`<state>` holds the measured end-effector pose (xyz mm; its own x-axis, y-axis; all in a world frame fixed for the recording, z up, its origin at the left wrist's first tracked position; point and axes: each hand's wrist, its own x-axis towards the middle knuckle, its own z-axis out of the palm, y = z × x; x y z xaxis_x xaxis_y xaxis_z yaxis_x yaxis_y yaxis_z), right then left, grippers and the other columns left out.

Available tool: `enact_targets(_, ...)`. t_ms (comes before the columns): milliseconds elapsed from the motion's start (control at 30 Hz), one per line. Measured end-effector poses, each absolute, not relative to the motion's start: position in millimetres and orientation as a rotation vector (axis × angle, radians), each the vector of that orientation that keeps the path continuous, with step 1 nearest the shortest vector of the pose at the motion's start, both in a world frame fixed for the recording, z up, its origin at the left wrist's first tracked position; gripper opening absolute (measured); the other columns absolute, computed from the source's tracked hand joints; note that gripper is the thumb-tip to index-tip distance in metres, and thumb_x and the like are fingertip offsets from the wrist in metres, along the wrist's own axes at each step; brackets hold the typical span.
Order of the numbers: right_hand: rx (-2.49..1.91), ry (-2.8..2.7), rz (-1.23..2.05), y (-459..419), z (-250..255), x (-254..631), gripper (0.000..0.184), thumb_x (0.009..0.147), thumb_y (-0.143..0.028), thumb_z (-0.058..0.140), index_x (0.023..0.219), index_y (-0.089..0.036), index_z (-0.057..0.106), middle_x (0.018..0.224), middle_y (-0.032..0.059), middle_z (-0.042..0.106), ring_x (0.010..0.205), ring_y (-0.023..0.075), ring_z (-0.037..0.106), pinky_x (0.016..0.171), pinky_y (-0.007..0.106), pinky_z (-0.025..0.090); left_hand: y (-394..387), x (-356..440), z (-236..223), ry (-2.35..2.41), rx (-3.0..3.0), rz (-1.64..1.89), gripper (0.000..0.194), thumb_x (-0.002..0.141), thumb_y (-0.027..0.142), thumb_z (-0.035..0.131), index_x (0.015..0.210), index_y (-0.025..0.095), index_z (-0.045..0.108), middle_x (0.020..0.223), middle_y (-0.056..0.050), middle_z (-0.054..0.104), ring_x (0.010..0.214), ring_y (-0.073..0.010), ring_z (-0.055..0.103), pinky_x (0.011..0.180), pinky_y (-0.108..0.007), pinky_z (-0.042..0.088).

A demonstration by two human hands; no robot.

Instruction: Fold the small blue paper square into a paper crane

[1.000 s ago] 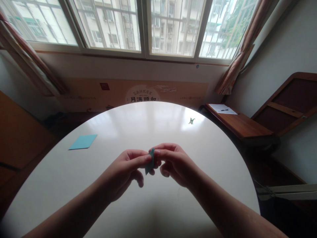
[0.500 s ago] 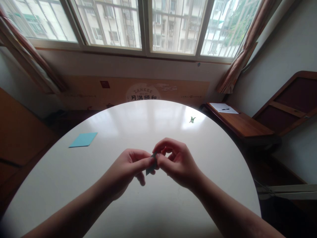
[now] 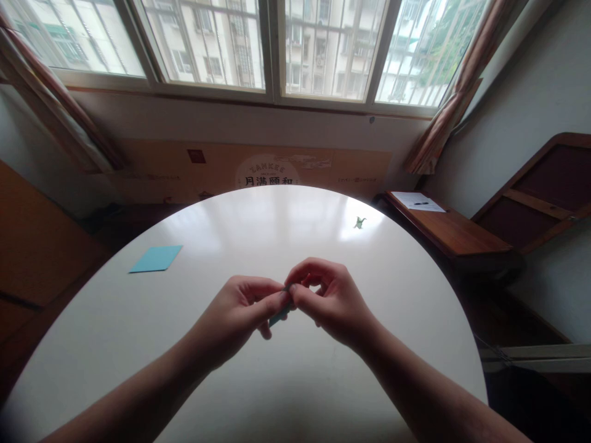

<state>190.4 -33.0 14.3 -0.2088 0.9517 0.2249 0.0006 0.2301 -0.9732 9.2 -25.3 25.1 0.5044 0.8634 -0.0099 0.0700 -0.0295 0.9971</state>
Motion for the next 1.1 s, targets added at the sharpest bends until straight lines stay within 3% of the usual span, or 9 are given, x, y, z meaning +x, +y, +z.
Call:
enact_targets(433,-1.051,-1.440,1.225,-34.7,16.4,188.5,0.010,0.083,-0.025,0.069,0.081,-0.015,0.065,0.061,-0.0033,0.057,0.042,0.0053,0.046,0.031,0.012,0.036,-24.8,8.7,25.4,0.906,1.509,0.867,0.026,0.087,0.036,0.067,0.080,0.015,0.080,0.062,-0.002,0.061,0.059,-0.0124,0.053,0.047,-0.019,0.049)
enact_targets(900,-1.002,-1.324,1.317,-30.5,11.1,186.8,0.007,0.071,-0.012,0.062,0.065,-0.015,0.059,0.052,-0.0055,0.051,0.042,0.0028,0.036,0.037,0.012,0.023,-25.0,11.5,21.1,0.923,1.479,0.773,0.027,0.083,0.036,0.068,0.070,0.013,0.075,0.058,-0.002,0.058,0.058,-0.0128,0.052,0.046,-0.020,0.049)
enact_targets(1100,-1.024,-1.314,1.389,-31.0,13.8,186.2,0.008,0.073,-0.017,0.062,0.066,-0.015,0.059,0.054,-0.0037,0.053,0.044,0.0036,0.038,0.038,0.014,0.021,-22.6,10.2,22.1,0.902,1.348,0.734,0.025,0.080,0.036,0.070,0.072,0.013,0.077,0.068,-0.006,0.067,0.062,-0.0139,0.056,0.044,-0.018,0.047)
